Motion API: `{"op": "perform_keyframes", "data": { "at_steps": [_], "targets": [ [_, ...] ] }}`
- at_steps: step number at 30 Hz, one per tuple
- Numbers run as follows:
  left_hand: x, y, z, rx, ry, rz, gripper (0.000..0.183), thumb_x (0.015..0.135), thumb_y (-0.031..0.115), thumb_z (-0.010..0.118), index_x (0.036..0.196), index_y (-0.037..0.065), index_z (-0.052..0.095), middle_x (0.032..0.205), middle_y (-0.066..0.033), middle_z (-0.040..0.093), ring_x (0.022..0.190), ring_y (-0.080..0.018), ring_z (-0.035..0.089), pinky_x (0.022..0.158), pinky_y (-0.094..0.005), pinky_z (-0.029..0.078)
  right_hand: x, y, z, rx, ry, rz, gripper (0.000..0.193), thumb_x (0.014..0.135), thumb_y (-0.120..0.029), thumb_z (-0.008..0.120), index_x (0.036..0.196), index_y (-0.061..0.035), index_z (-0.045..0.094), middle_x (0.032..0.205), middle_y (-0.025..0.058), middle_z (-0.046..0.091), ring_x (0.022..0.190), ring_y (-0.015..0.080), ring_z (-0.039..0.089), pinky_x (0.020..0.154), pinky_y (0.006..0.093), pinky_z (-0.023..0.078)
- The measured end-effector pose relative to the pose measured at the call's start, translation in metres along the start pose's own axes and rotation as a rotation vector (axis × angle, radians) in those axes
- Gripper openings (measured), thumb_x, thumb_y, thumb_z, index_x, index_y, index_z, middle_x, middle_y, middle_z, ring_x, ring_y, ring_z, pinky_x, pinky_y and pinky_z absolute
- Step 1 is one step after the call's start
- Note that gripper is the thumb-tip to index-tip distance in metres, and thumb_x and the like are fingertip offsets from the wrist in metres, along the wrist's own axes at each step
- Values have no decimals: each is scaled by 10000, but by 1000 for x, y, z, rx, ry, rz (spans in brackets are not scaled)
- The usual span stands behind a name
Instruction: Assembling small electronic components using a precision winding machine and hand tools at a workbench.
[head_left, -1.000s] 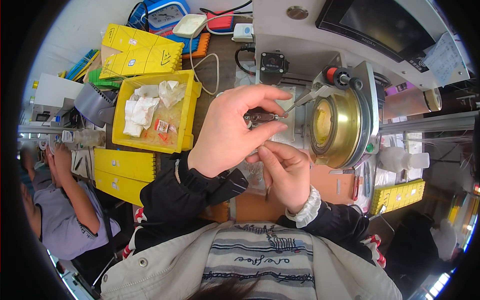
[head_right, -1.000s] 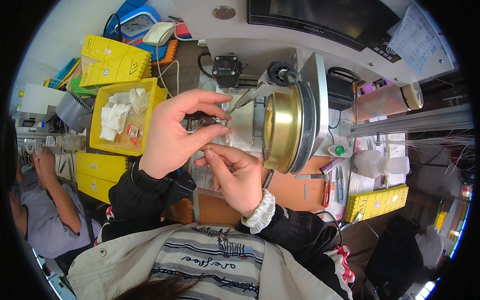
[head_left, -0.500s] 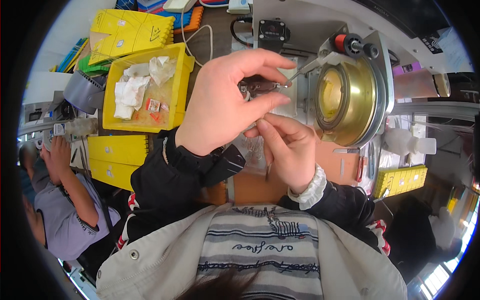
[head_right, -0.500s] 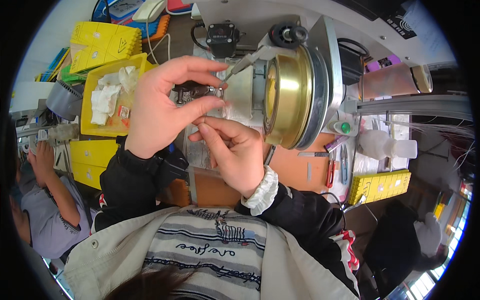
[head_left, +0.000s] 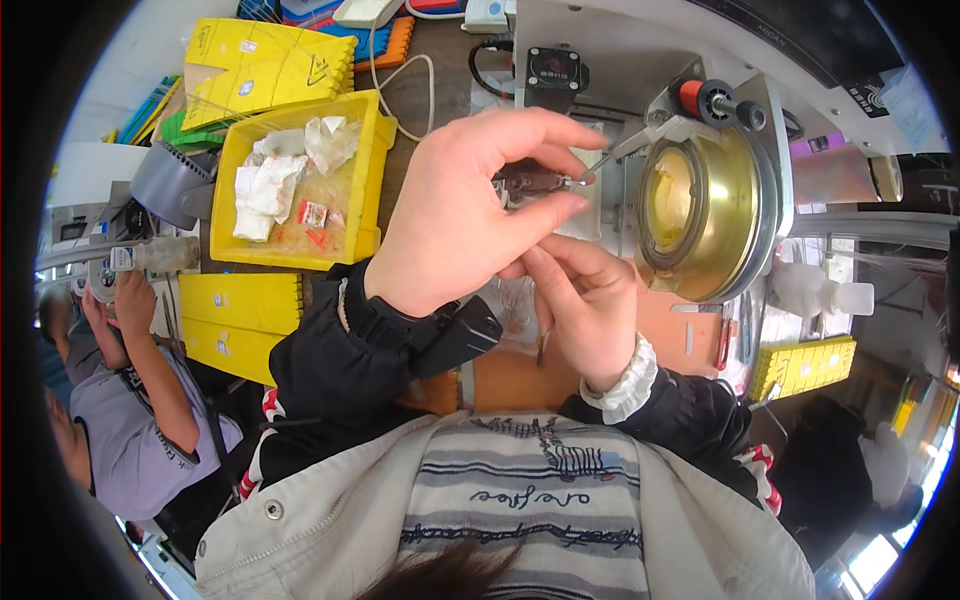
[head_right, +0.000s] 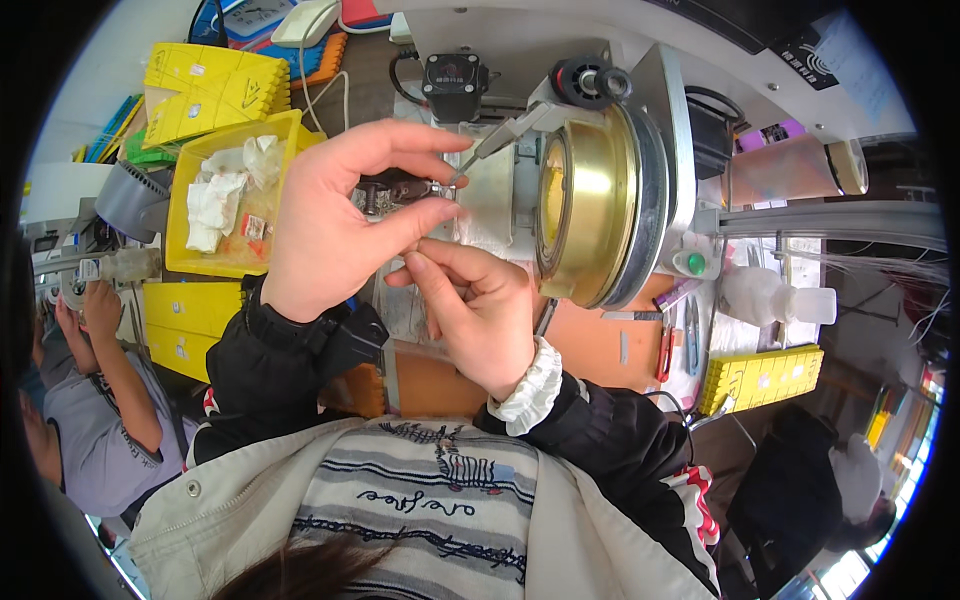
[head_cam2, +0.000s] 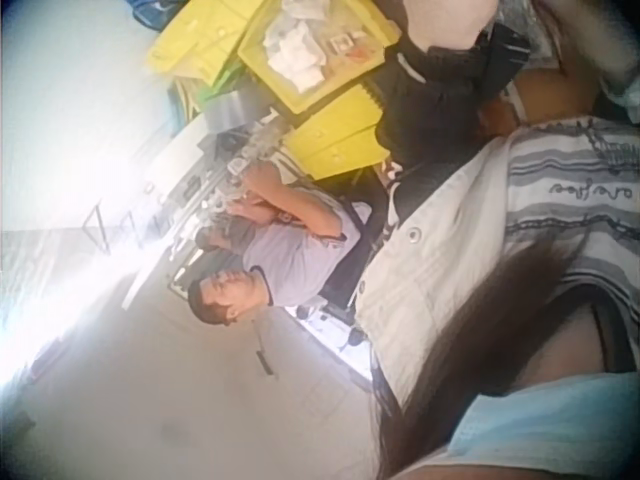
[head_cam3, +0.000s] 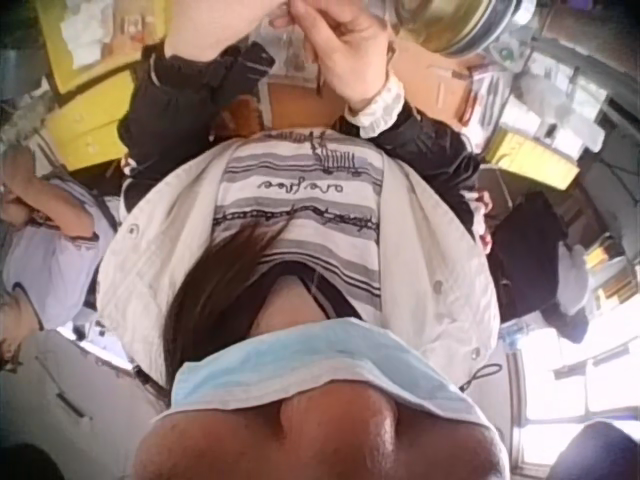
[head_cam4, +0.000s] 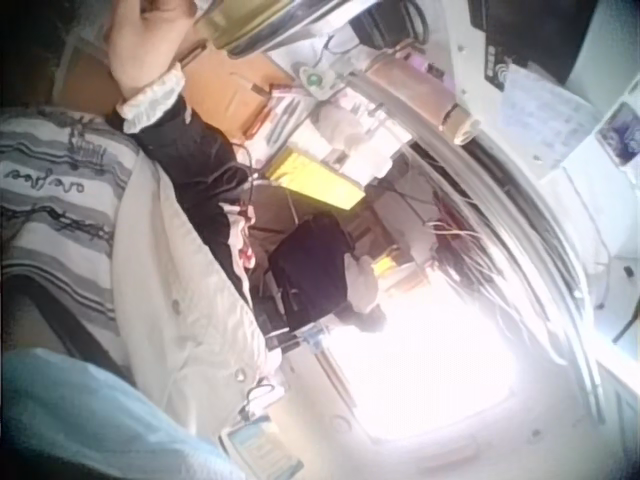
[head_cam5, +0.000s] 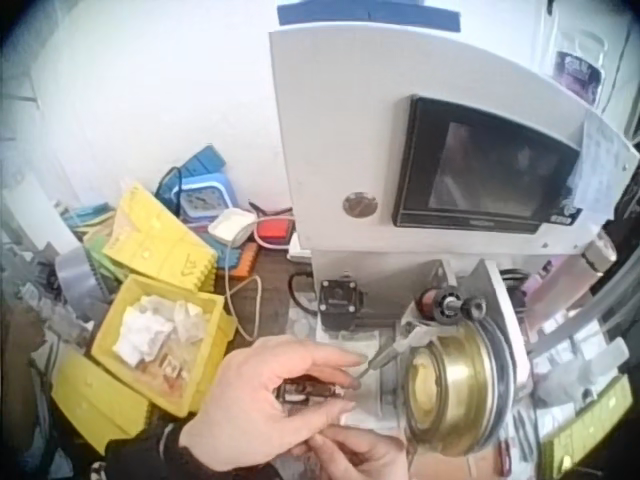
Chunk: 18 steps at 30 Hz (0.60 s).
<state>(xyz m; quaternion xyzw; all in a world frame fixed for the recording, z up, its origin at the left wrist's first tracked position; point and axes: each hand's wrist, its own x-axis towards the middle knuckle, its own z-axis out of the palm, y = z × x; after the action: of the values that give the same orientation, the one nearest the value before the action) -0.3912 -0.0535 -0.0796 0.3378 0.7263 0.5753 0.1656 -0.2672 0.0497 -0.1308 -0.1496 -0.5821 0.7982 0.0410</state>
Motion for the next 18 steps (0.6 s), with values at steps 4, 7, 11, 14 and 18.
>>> {"op": "perform_keyframes", "data": {
  "at_steps": [4, 7, 11, 14, 18],
  "targets": [
    [4, -3, -4, 38, -2, 28, 415, 764, -59, 735, 1162, 40, 677, 958, -78, 727, 910, -119, 673, 811, -265, 520, 4, -2, -1, -10, -21, 13, 238, 1000, -123, 595, 1162, 38, 660, 916, 88, 742, 525, 16, 491, 490, 178, 439],
    [5, -2, -5, 46, -18, 22, 419, 757, -53, 747, 1159, 39, 677, 963, -77, 724, 935, -130, 679, 818, -268, 520, 4, 0, -2, -10, -22, 12, 239, 999, -123, 596, 1164, 36, 662, 916, 87, 742, 526, 16, 491, 494, 178, 441],
    [0, -4, -5, 65, -22, 34, 402, 757, -45, 750, 1146, 33, 683, 1003, -79, 701, 957, -151, 689, 821, -272, 523, 1, 0, -2, -28, -27, 26, 236, 999, -125, 596, 1158, 35, 666, 917, 81, 743, 531, 18, 501, 497, 179, 444],
    [0, -3, -5, 106, -28, 53, 388, 758, -45, 747, 1135, 26, 688, 1021, -82, 686, 958, -161, 693, 826, -275, 525, 0, 0, -3, -37, -25, 33, 235, 1000, -128, 597, 1156, 32, 669, 917, 76, 743, 535, 20, 510, 498, 179, 445],
    [-3, -3, -5, 115, -20, 99, 375, 760, -50, 737, 1126, 19, 691, 1021, -85, 681, 953, -166, 695, 831, -279, 526, -2, 2, -5, -38, -47, 44, 232, 1000, -130, 597, 1153, 27, 672, 911, 68, 742, 540, 20, 519, 498, 174, 446]
  ]
}}
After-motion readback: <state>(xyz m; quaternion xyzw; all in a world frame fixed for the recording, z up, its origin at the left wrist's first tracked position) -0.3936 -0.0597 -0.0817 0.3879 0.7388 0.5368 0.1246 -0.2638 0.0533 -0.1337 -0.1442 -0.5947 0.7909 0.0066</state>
